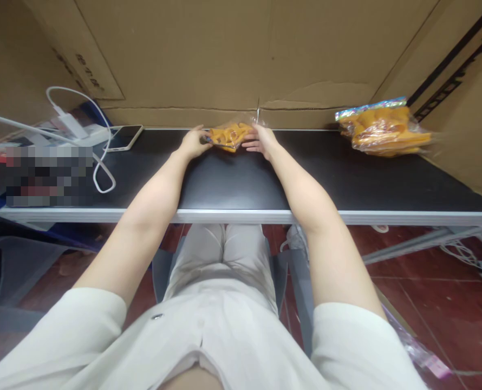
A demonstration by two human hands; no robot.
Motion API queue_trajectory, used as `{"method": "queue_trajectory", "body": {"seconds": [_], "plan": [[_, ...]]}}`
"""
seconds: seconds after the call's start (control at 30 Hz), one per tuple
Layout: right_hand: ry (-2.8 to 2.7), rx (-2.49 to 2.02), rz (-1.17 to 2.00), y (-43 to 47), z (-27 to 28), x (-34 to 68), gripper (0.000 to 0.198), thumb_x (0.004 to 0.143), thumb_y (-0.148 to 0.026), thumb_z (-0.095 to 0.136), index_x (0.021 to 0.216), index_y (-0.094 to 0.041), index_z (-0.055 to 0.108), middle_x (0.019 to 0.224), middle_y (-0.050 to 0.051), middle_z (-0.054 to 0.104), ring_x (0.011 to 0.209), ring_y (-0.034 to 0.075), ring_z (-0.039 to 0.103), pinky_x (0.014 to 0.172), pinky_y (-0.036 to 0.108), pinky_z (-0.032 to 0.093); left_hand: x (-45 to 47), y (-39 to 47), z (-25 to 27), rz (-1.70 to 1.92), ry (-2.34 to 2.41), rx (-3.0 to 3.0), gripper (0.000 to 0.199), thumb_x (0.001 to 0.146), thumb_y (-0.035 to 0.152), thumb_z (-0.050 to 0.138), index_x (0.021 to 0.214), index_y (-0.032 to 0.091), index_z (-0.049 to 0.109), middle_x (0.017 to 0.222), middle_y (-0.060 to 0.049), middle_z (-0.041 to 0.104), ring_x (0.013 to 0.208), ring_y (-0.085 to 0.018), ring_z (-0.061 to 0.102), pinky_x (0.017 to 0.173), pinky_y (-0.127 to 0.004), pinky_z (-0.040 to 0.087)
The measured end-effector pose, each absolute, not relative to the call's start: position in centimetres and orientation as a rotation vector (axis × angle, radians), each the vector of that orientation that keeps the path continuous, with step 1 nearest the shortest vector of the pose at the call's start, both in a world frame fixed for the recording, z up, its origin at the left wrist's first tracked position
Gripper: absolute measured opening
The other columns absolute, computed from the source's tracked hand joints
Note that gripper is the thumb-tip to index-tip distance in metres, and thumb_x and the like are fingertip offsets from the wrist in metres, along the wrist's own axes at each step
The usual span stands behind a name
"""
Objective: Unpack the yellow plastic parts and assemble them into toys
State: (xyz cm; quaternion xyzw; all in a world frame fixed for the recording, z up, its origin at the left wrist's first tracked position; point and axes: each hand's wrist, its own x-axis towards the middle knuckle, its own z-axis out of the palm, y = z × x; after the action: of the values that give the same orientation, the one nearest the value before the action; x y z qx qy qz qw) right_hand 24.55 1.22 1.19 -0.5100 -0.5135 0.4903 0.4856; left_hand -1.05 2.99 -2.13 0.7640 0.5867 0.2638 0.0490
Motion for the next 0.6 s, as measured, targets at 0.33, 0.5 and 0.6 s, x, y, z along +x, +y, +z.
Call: {"method": "queue_trajectory", "body": {"seconds": [0.33,0.5,0.6], "plan": [[-2.274,-1.362,0.193,3.0,-0.1,25.5,0.105,0.077,-0.033,0.08,0.168,-0.008,0.035,0.177,0.022,0.024,0.165,0.043,0.024,0.133,0.059,0.03,0.9,0.7,0.6,0.847,1.93,2.3,0.025,0.093,0.019,0.057,0.109,0.018,0.076,0.12,-0.014,0.077,0.124,-0.029,0.067,0.112,-0.041,0.049],[-2.352,-1.127,-0.02,2.5,0.3,26.0,0.098,0.087,-0.056,0.073,0.171,-0.024,0.034,0.176,0.012,0.031,0.161,0.041,0.034,0.124,0.064,0.042,0.9,0.7,0.8,1.032,1.911,2.274,0.025,0.098,0.023,0.056,0.113,0.02,0.075,0.121,-0.012,0.078,0.125,-0.031,0.068,0.117,-0.046,0.046],[-2.296,-1.06,-0.053,1.4,1.2,25.4,0.074,0.093,-0.052,0.068,0.161,-0.025,0.054,0.167,0.009,0.049,0.154,0.037,0.048,0.125,0.059,0.044,1.0,0.8,0.9,1.15,1.853,2.282,0.022,0.1,0.025,0.055,0.112,0.022,0.073,0.119,-0.01,0.079,0.126,-0.03,0.068,0.121,-0.048,0.042]]}}
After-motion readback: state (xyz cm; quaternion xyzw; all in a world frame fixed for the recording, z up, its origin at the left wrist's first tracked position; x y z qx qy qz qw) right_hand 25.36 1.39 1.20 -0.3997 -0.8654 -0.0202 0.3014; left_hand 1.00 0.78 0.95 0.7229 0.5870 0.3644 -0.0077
